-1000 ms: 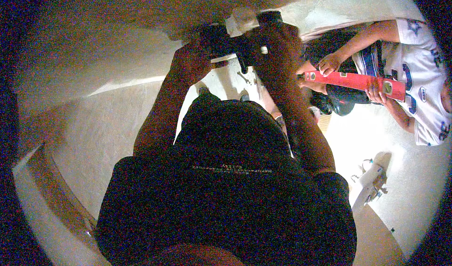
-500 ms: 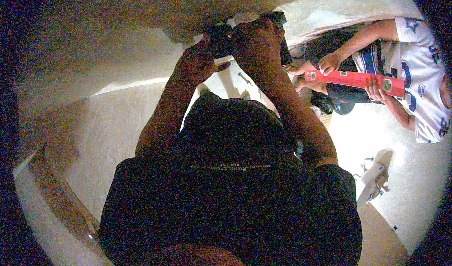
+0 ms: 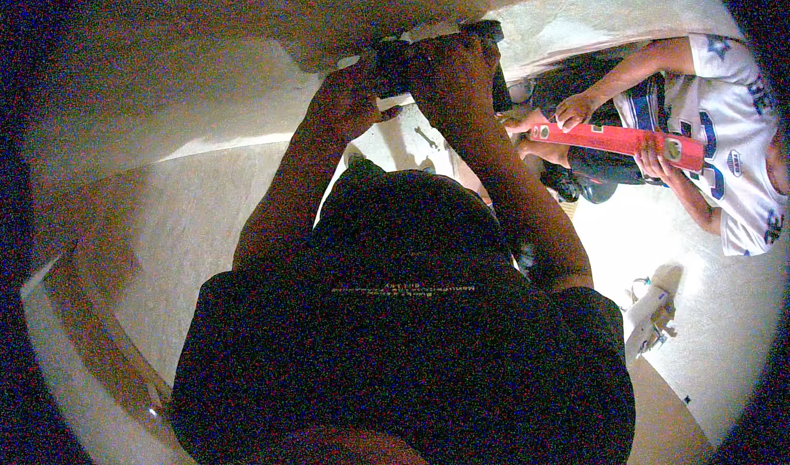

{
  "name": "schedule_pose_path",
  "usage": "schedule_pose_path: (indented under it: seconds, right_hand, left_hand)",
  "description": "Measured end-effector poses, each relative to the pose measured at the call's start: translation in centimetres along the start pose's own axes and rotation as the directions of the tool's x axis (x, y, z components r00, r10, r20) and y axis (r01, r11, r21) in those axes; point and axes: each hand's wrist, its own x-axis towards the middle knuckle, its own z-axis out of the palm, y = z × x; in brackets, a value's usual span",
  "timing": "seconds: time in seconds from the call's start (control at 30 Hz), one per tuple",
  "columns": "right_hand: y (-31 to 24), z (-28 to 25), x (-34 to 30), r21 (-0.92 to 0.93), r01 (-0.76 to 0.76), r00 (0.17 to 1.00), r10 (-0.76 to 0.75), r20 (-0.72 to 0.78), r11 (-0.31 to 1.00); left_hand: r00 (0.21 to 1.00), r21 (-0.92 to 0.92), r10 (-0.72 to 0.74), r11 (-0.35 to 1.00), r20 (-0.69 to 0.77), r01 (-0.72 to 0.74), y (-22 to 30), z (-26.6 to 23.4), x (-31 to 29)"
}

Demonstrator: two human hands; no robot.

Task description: The person installs a black shower fixture onto a bathroom wall by hand and wipes the components with a cloth. The person also handles buckets containing construction debris and a tool bag.

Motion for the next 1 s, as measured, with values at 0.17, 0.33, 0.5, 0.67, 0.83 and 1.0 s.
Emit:
schedule_pose_path:
  seconds: [0.17, 0.33, 0.5, 0.67, 0.83, 1.0]
  right_hand:
    - [0.2, 1.0, -0.4, 0.203, 0.012, 0.977, 0.032, -0.213, 0.979]
    - [0.9, 0.5, -0.4, 0.269, 0.026, 0.942, 0.067, -0.329, 0.963]
    - [3.4, 0.2, -1.6, 0.272, 0.107, 0.902, 0.022, -0.432, 0.956]
    - [4.2, -1.2, -3.0, 0.335, -0.028, 0.939, 0.139, -0.314, 0.942]
    - [7.1, 0.3, -3.8, 0.397, 0.039, 0.882, 0.155, -0.446, 0.917]
    - [8.7, 2.5, -4.7, 0.654, -0.048, 0.880, 0.342, -0.330, 0.755]
  left_hand:
    - [0.992, 0.202, 0.119, 0.972, 0.034, -0.123, -0.2, -0.5, 0.0]
    - [0.997, 0.176, 0.071, 0.982, -0.005, -0.069, 0.0, 0.6, 0.1]
    - [0.995, -0.067, 0.096, 0.993, -0.033, -0.098, -0.4, 0.8, 0.3]
    - [0.965, -0.120, 0.127, 0.987, 0.228, -0.102, -1.0, -0.6, 1.1]
    - [0.936, 0.143, 0.240, 0.949, 0.257, -0.283, -0.9, -0.4, 0.2]
    - [0.903, 0.151, 0.303, 0.921, 0.304, -0.360, -1.0, -1.8, 1.0]
